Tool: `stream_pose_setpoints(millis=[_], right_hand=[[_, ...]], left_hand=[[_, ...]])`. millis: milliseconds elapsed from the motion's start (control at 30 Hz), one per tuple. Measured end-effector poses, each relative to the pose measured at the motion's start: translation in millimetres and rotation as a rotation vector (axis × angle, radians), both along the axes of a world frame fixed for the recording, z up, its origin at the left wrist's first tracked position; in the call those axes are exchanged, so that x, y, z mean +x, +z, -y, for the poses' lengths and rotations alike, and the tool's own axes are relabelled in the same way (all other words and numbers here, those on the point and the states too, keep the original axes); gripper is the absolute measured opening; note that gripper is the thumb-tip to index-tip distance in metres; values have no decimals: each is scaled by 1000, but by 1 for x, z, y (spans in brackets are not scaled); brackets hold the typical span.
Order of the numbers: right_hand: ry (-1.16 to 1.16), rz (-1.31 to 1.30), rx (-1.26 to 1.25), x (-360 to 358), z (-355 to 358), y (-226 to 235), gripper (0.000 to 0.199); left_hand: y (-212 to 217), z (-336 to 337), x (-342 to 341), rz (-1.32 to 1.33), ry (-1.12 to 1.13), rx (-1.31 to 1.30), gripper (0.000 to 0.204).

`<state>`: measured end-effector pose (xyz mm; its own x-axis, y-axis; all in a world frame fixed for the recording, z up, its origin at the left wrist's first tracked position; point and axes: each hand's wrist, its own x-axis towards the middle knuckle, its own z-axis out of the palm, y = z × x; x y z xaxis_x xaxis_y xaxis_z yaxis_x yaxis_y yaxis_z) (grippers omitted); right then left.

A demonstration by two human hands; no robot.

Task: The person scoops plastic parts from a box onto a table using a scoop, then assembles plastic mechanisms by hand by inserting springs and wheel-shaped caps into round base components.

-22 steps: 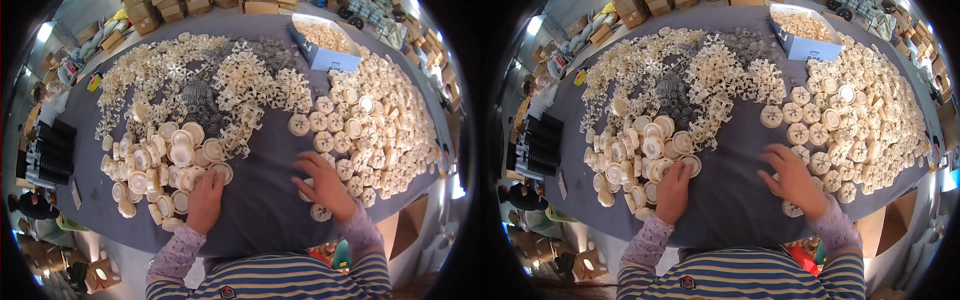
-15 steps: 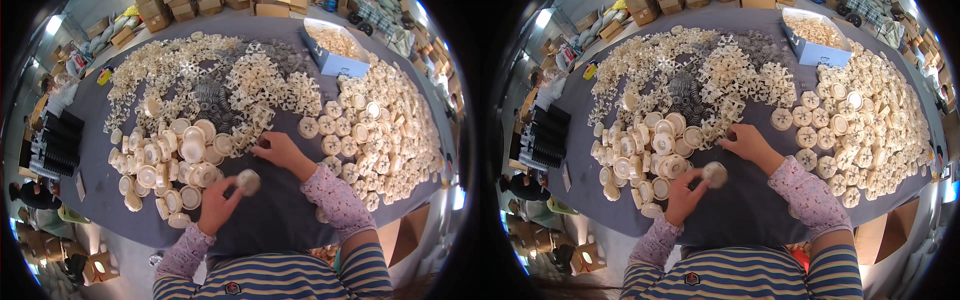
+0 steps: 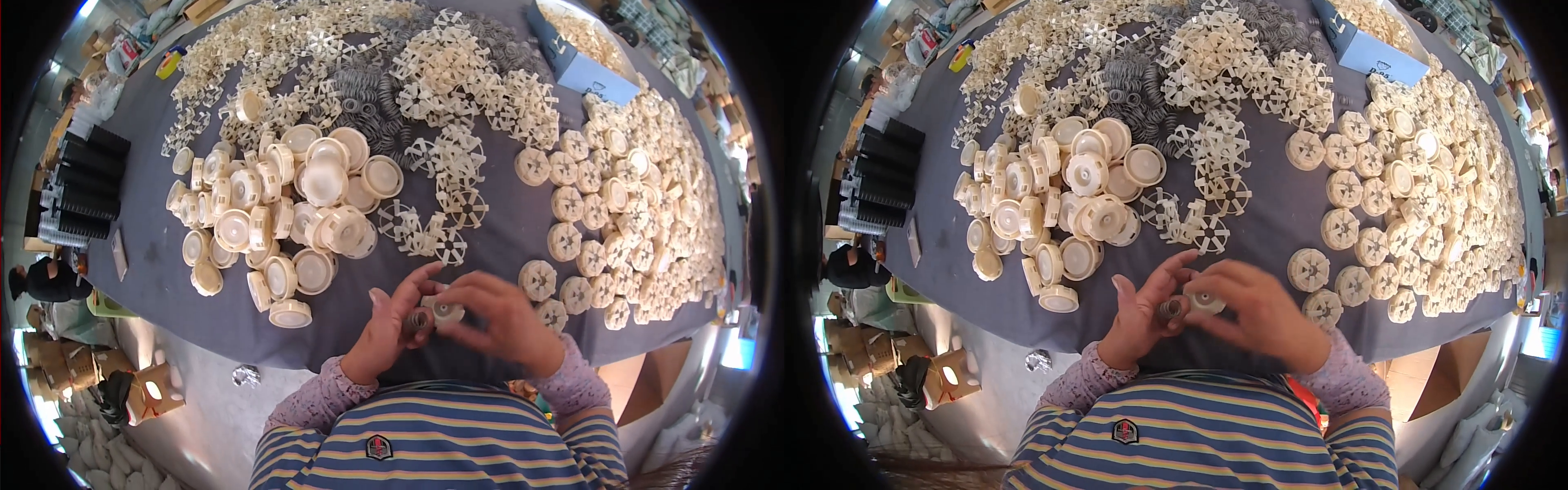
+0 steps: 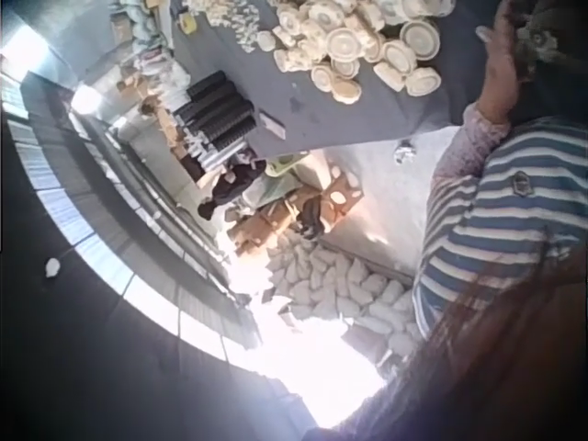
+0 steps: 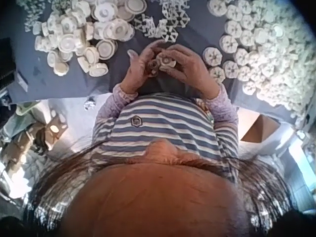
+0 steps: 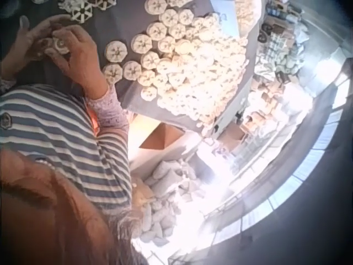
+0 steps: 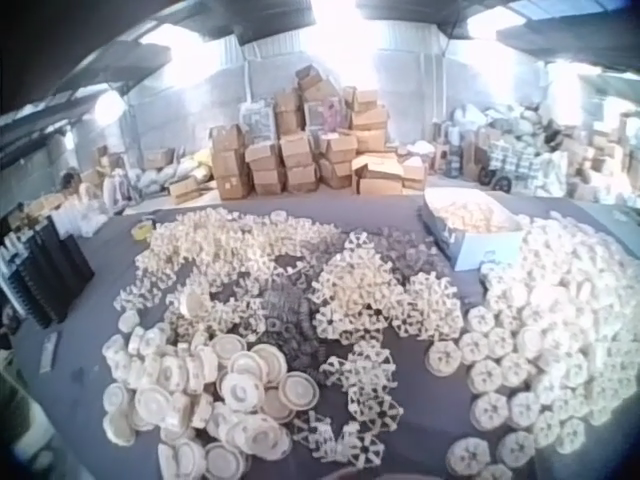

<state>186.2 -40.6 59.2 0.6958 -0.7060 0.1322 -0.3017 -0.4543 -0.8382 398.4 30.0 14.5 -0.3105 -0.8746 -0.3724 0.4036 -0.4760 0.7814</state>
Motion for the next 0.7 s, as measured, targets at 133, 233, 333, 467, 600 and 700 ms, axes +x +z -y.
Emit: stream_pose_setpoints(millis=[133, 233, 333, 467, 600, 700], right_hand=[[49, 23, -166, 5, -18, -24, 36], [-77, 142, 4, -6, -24, -37, 34], [-224, 262, 387, -13, -35, -47, 32], [-226, 380, 372, -12, -31, -44, 32], [-42, 423, -128, -14, -23, -39, 37], [-231, 218, 22, -20, -21, -29, 36]], left_hand=[[-3, -5, -6, 51, -54, -77, 119], [-14, -12, -4, -26, -34, -174, 89], [-16, -17, -5, 215, 102, -443, 55], [-11, -18, -3, 286, 161, -322, 31], [-11, -11, 16, -94, 247, 222, 29], [-1, -8, 29, -145, 341, 81, 26]])
